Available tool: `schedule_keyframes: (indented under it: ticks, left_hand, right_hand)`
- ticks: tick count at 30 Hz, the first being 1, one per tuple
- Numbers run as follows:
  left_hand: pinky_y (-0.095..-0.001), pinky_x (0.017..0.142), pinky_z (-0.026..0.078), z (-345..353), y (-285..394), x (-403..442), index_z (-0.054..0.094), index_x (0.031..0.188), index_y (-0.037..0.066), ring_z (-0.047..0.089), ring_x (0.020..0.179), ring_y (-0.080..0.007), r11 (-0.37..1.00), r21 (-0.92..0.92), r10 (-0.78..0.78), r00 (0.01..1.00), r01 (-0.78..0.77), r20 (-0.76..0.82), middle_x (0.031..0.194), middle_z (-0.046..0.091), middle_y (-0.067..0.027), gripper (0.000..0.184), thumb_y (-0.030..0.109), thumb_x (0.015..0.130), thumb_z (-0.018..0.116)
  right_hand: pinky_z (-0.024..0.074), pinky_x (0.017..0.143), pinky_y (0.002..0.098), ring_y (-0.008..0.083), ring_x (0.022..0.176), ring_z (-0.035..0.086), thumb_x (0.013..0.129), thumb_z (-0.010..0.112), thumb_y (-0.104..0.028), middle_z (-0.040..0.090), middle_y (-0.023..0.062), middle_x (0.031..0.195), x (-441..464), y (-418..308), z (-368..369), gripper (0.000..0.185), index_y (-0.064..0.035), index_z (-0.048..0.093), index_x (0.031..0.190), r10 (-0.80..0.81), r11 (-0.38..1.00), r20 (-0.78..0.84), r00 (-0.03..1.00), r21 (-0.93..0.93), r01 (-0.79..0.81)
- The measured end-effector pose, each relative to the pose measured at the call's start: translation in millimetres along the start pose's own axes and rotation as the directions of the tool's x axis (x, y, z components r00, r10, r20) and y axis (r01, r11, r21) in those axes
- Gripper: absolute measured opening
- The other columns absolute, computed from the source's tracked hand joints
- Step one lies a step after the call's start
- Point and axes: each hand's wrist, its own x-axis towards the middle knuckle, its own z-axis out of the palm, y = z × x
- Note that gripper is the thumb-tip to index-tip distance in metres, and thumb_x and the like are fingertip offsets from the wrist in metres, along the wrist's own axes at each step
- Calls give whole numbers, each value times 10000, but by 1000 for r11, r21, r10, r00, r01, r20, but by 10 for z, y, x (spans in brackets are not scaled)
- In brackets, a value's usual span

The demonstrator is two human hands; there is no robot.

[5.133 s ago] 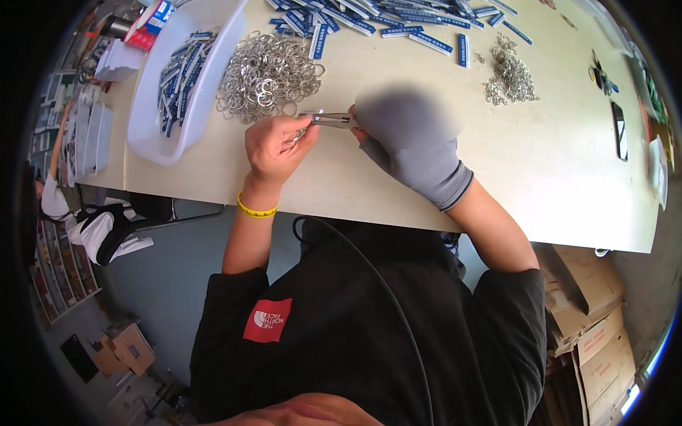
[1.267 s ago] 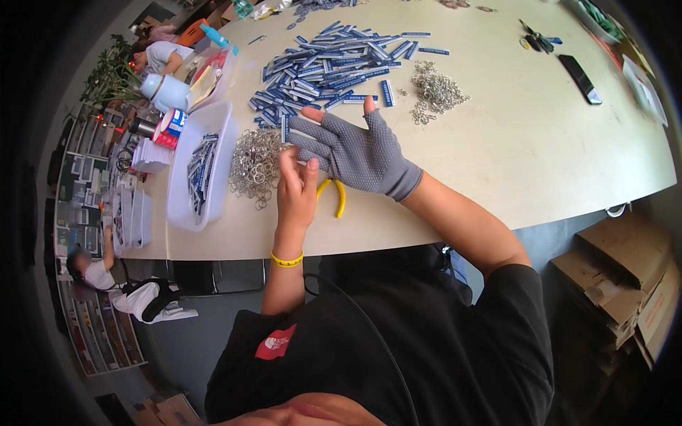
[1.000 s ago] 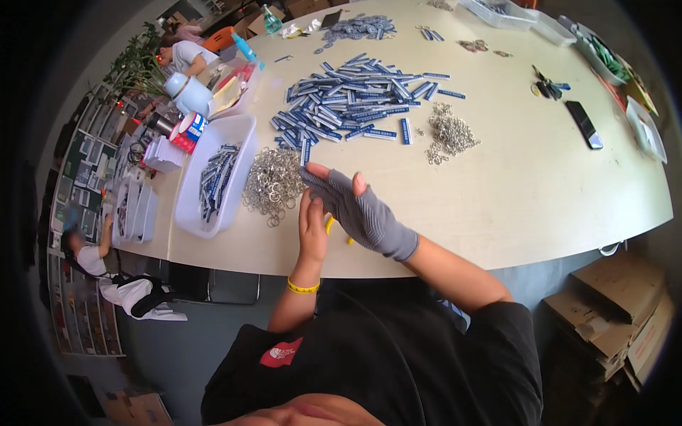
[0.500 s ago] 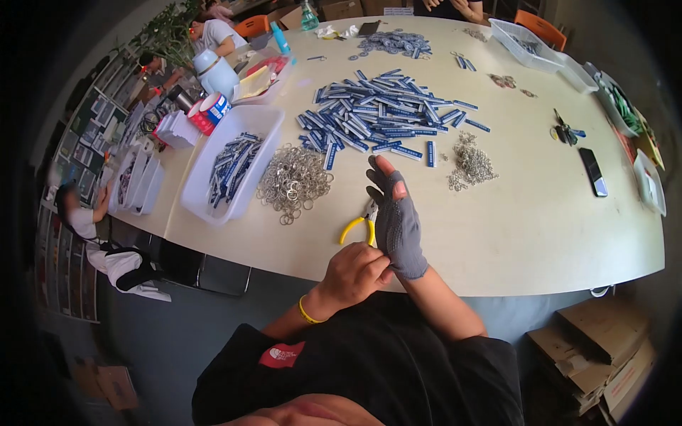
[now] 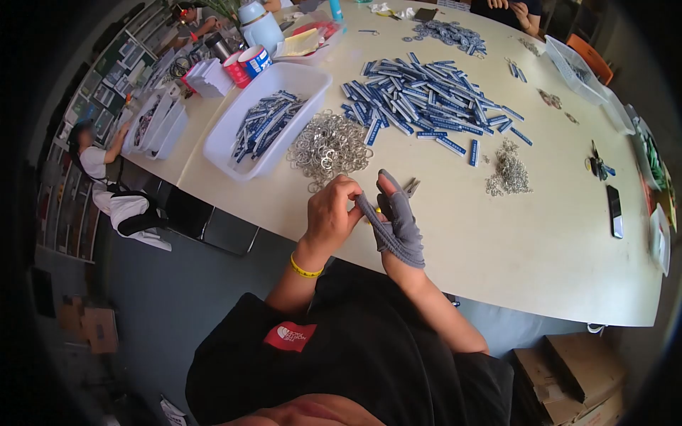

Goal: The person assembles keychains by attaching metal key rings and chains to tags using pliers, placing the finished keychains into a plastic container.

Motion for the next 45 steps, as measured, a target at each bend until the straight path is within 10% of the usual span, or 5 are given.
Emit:
schedule_keyframes:
  ticks: [13,30,33,37,45]
  left_hand:
    - [-279,809,496,-81,344,-83,540,1115,9,624,890,-143,467,-750,-108,873,467,477,1003,627,-93,298,-3,870,708]
    - [-405,567,456,152,2,-120,524,863,45,547,651,-313,1000,-27,6,999,-4,53,746,511,-112,181,-17,749,650]
    - [-316,559,434,124,-413,-243,508,838,27,516,629,-205,976,-11,-216,972,216,-97,739,484,-91,149,-44,772,622]
    - [-249,589,412,-19,-677,-278,519,912,13,484,676,-100,903,-235,-382,922,358,-63,810,516,-48,95,-38,864,584]
    - [-416,1125,339,111,-250,-665,296,1488,-62,420,1363,-280,392,-764,-402,843,512,359,1491,397,-194,659,451,1076,297]
  right_hand:
    - [294,1150,409,320,1457,276,921,689,-258,288,225,1555,40,-157,-223,839,-47,189,1562,149,962,-139,979,251,-111]
    - [445,960,272,157,1164,534,1028,532,-239,594,105,1219,20,66,141,460,-58,453,1443,592,598,-16,805,678,-427]
    - [415,1039,316,258,1288,504,1001,495,-136,559,171,1352,-10,529,56,439,-22,462,1423,-131,900,195,972,-388,199]
    - [360,1110,351,310,1345,450,955,433,-60,493,194,1430,-403,498,58,462,-13,469,1413,269,956,393,879,-217,-196]
    - [383,1098,382,332,1299,494,899,509,4,522,217,1381,-549,630,-180,476,29,489,1374,-354,806,320,879,-372,460]
